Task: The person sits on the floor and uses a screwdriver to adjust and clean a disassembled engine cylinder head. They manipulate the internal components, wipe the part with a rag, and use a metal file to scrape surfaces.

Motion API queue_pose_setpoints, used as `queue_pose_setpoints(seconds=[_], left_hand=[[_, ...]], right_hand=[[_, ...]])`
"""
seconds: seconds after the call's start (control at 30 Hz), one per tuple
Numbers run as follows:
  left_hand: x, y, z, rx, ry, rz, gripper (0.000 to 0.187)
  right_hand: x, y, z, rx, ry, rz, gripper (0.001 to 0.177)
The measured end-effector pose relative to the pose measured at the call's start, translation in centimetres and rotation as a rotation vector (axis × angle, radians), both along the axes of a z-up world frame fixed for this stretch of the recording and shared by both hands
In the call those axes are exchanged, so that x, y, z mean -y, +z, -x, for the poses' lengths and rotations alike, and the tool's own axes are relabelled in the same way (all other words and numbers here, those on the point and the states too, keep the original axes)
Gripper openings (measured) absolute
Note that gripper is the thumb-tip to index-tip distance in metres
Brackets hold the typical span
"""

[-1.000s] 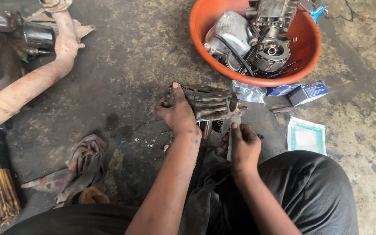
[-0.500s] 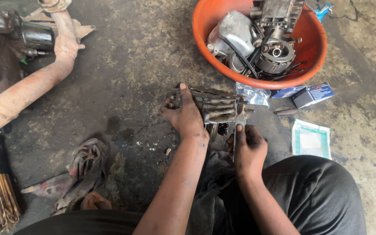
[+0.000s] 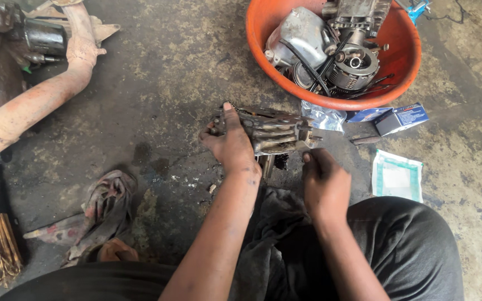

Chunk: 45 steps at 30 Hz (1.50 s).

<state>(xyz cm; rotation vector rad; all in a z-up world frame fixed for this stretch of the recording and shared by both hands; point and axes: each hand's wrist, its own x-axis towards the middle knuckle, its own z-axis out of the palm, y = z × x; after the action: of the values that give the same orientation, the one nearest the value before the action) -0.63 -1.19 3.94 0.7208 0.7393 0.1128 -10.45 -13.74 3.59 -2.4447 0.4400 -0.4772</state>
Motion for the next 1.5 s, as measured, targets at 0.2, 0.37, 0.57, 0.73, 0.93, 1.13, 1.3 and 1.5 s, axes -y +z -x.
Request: queue_pose_setpoints(seconds=[0.2,0.37,0.57,0.73,0.93,1.13,1.3,1.5], left_hand=[[0.3,-2.3,-0.2,0.093,0.043,-0.117,0.065],[1.4,-3.3,0.6,0.165,0.064,-0.248,0.058],[3.3,-4.2,1.9,0.275,0.015,-0.49,0.048],[5.2,-4.3,3.6,0.407,-0.001,-0.492,0.052],[5.9,-3.8,4.8,0.387,-0.026,-0.64,0.051],[5.3,-4.1,4.4,0.384,0.026,-0.567,0.046],[5.4,-4.2,4.1,0.402,0.087,-0.615,0.044],[4.9,-4.7,3.1,0.4,0.047,-0.522,0.042]], right_hand=[[0.4,5.3,-0.7,-0.226,0.15,0.534,0.016],[0.8,6.4,0.1,-0.189,0.229,0.61,0.023],[2.5,4.6,2.8,-0.112,0.335,0.672,0.023],[3.7,2.3,4.6,-0.216,0.258,0.621,0.016],[3.5,1.8,5.6,-0.234,0.246,0.6,0.013],[3.1,1.8,6.0,-0.158,0.234,0.573,0.014],[3.3,2.0,5.6,-0.156,0.235,0.546,0.013],[3.9,1.8,5.2,-0.191,0.269,0.485,0.013]])
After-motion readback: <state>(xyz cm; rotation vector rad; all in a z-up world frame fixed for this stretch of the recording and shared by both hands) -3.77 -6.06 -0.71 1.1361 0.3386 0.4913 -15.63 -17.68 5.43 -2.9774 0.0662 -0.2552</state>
